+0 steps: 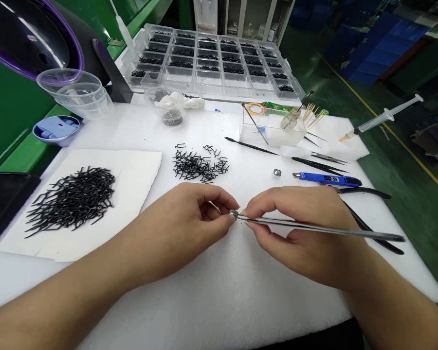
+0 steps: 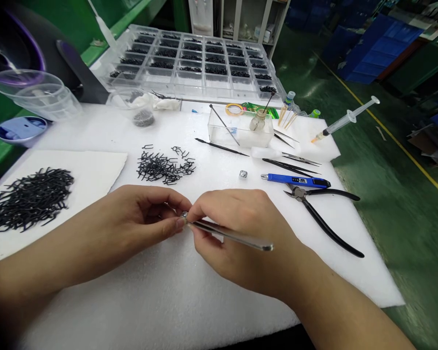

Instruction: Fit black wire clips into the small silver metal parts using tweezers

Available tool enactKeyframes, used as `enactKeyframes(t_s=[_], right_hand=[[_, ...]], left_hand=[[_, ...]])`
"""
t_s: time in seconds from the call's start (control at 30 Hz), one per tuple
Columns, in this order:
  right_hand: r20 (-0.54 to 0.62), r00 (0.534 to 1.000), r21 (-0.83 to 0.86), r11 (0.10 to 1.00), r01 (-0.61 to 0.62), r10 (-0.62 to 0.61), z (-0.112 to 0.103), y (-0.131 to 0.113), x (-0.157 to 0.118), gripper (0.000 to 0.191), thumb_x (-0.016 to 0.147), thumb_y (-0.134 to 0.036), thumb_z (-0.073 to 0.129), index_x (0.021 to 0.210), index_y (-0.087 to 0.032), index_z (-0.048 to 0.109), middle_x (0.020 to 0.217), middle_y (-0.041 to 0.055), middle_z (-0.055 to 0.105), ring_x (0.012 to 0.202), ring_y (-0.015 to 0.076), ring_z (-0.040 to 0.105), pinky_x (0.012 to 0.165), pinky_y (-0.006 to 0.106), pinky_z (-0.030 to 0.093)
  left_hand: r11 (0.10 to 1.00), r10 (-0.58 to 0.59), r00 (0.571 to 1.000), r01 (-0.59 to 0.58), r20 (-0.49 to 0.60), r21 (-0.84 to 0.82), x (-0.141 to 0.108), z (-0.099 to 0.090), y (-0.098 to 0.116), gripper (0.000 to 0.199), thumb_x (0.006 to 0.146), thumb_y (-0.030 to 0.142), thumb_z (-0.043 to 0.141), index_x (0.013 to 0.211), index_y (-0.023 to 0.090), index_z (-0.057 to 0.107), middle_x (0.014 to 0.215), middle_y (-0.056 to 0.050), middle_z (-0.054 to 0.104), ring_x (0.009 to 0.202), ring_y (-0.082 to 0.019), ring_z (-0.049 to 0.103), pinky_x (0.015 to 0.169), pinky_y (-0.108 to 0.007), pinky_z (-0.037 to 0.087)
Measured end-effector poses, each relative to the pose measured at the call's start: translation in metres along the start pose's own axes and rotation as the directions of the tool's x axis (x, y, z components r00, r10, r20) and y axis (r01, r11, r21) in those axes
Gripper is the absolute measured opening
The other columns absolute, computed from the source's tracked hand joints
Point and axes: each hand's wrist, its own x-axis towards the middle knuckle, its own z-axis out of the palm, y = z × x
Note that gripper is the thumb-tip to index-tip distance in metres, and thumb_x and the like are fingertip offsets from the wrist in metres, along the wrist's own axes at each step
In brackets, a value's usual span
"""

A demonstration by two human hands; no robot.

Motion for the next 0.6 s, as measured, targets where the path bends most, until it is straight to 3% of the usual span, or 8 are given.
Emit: enactKeyframes(t_s=[0.23,0.4,0.5,0.6], right_hand=[[-0.043,0.998,-0.010,0.999,0.051,-0.051,0.001,0.000,-0.003,0.013,0.083,-0.006,0.065,0.084,-0.019,0.069,0.083,0.0010,0.079,0.071,0.0149,0.073,0.062,0.025,0.054],[-0.187,0.982,0.067,0.998,-0.003,0.016,-0.002,0.006,-0.007,0.010,0.081,-0.013,0.072,0.083,-0.022,0.068,0.085,0.0002,0.077,0.076,0.0184,0.073,0.071,0.031,0.056],[-0.366,0.922,0.306,0.952,-0.006,0.123,-0.006,0.018,-0.005,0.015,0.089,-0.017,0.059,0.078,-0.023,0.068,0.081,0.0035,0.073,0.086,0.0242,0.071,0.079,0.039,0.055],[-0.480,0.856,0.423,0.906,0.034,0.192,-0.009,0.032,-0.001,0.025,0.084,-0.013,0.049,0.072,-0.023,0.069,0.078,0.0063,0.067,0.081,0.0245,0.067,0.071,0.039,0.053]], left_hand=[[0.999,0.014,1.000,-0.015,-0.013,-0.043,0.001,0.000,0.001,0.019,0.079,0.034,0.071,0.095,0.028,0.079,0.077,-0.001,0.074,0.073,-0.023,0.070,0.067,-0.034,0.056],[0.999,0.004,1.000,-0.004,-0.005,-0.032,0.001,0.000,-0.001,0.020,0.082,0.041,0.070,0.097,0.030,0.078,0.078,-0.001,0.074,0.071,-0.023,0.069,0.063,-0.033,0.054],[0.999,-0.027,1.000,0.027,0.001,-0.021,0.001,-0.002,-0.003,0.023,0.082,0.048,0.069,0.097,0.032,0.077,0.075,0.000,0.073,0.068,-0.022,0.067,0.060,-0.033,0.051],[0.999,-0.040,0.999,0.040,0.005,-0.033,0.000,-0.004,-0.002,0.023,0.081,0.047,0.070,0.097,0.033,0.077,0.076,0.001,0.074,0.072,-0.022,0.068,0.063,-0.033,0.051]])
